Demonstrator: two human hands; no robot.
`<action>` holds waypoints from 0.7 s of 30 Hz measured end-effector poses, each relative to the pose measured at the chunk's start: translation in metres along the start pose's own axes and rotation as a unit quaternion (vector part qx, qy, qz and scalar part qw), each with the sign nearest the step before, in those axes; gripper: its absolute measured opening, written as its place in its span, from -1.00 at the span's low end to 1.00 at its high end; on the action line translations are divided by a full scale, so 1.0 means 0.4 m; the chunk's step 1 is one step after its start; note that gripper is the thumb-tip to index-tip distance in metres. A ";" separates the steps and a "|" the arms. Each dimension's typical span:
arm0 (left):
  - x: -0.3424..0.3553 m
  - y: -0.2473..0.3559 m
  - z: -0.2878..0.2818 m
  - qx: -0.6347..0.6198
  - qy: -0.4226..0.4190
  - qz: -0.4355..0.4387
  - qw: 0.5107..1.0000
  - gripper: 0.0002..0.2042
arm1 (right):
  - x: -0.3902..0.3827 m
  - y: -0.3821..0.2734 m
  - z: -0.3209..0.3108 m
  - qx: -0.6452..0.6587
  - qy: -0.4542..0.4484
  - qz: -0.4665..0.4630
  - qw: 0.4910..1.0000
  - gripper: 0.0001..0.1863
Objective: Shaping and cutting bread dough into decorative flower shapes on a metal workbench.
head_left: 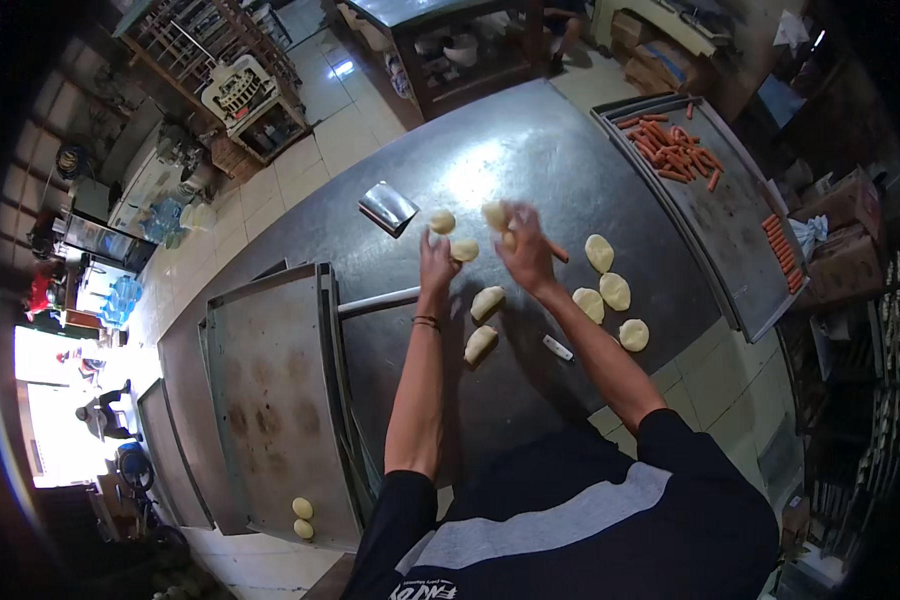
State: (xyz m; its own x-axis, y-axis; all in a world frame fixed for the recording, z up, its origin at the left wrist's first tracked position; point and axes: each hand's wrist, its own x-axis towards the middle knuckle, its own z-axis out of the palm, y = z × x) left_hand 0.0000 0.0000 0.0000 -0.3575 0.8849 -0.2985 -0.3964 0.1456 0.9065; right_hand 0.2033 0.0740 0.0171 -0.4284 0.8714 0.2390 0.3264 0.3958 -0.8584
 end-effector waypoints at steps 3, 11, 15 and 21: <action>-0.164 -0.191 -0.094 0.058 0.130 0.017 0.990 -0.25 | -0.229 0.099 0.095 -0.104 -0.093 0.090 0.986 -0.08; -0.958 -0.116 -0.177 0.047 0.270 -0.055 0.960 -0.55 | -0.568 -0.154 -0.010 -0.008 -0.231 0.031 0.972 -0.38; -1.203 -0.100 -0.221 0.086 0.383 -0.033 0.919 -0.64 | -0.671 -0.192 0.022 -0.049 -0.444 -0.026 0.894 -0.39; -1.274 -0.027 -0.331 -0.035 0.393 0.036 0.918 -0.66 | -0.652 -0.308 0.133 -0.077 -0.612 -0.100 0.781 -0.49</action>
State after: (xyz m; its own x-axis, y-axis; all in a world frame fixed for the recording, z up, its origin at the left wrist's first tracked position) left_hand 0.0747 -0.5112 0.1027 -0.8737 0.2953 -0.3866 -0.3910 0.0466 0.9192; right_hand 0.2301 -0.2172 0.0363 -0.9375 -0.1036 -0.3321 0.2074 0.6001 -0.7726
